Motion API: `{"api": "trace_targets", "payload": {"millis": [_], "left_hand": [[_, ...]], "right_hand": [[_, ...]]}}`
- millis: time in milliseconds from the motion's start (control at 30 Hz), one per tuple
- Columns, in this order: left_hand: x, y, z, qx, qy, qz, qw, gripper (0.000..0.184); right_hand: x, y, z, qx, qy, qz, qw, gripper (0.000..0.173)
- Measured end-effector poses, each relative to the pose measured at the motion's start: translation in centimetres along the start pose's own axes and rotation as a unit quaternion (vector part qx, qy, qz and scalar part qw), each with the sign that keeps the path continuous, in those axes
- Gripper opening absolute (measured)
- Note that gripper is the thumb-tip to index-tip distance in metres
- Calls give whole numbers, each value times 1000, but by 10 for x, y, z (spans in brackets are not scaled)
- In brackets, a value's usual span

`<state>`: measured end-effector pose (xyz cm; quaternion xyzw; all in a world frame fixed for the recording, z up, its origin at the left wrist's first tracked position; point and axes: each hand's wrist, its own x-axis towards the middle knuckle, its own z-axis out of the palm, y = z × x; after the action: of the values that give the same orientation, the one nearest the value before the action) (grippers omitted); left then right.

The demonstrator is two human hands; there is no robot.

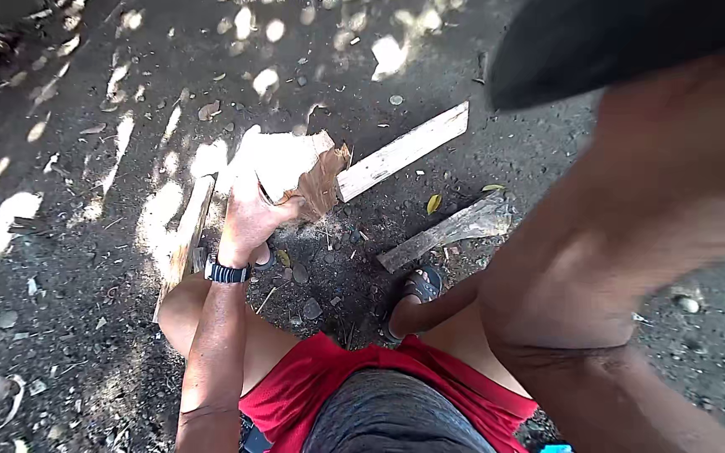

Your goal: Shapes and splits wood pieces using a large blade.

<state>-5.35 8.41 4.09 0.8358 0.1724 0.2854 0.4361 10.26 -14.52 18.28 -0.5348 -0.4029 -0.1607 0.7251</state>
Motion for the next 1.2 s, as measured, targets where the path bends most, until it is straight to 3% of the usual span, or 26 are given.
{"api": "trace_targets", "payload": {"millis": [33,100,200,300,433,567,667,800,900,1000,1100,1200], "left_hand": [[-4,8,0,18,-5,-12,1000,69],[-13,24,-2,76,-14,-25,997,63],[-21,13,3,66,-11,-3,998,69],[-26,-1,12,7,-9,2,1000,87],[-54,9,8,29,-50,7,998,128],[-82,12,11,32,-95,41,994,128],[-82,6,11,15,-93,49,994,124],[-60,4,8,19,-29,38,999,121],[-37,4,1,66,6,-28,997,113],[-17,3,-2,20,9,0,1000,86],[-7,-2,-3,-50,-16,21,998,96],[-3,-6,-2,-34,-16,26,999,103]], "right_hand": [[-17,14,8,17,-24,37,999,12],[-83,68,18,-22,-114,152,982,24],[-149,120,9,-165,-238,282,915,30],[-162,116,1,-152,-248,315,903,27],[-189,83,-13,-27,-218,438,872,32],[-222,47,-27,78,-161,522,834,29],[-229,57,-27,115,-153,514,836,26],[-216,92,-2,234,-120,487,833,23],[-191,105,16,183,-139,453,861,23],[-155,96,12,94,-191,405,889,40],[-117,68,6,96,-165,298,935,35],[-59,22,-2,158,-106,109,976,20]]}}
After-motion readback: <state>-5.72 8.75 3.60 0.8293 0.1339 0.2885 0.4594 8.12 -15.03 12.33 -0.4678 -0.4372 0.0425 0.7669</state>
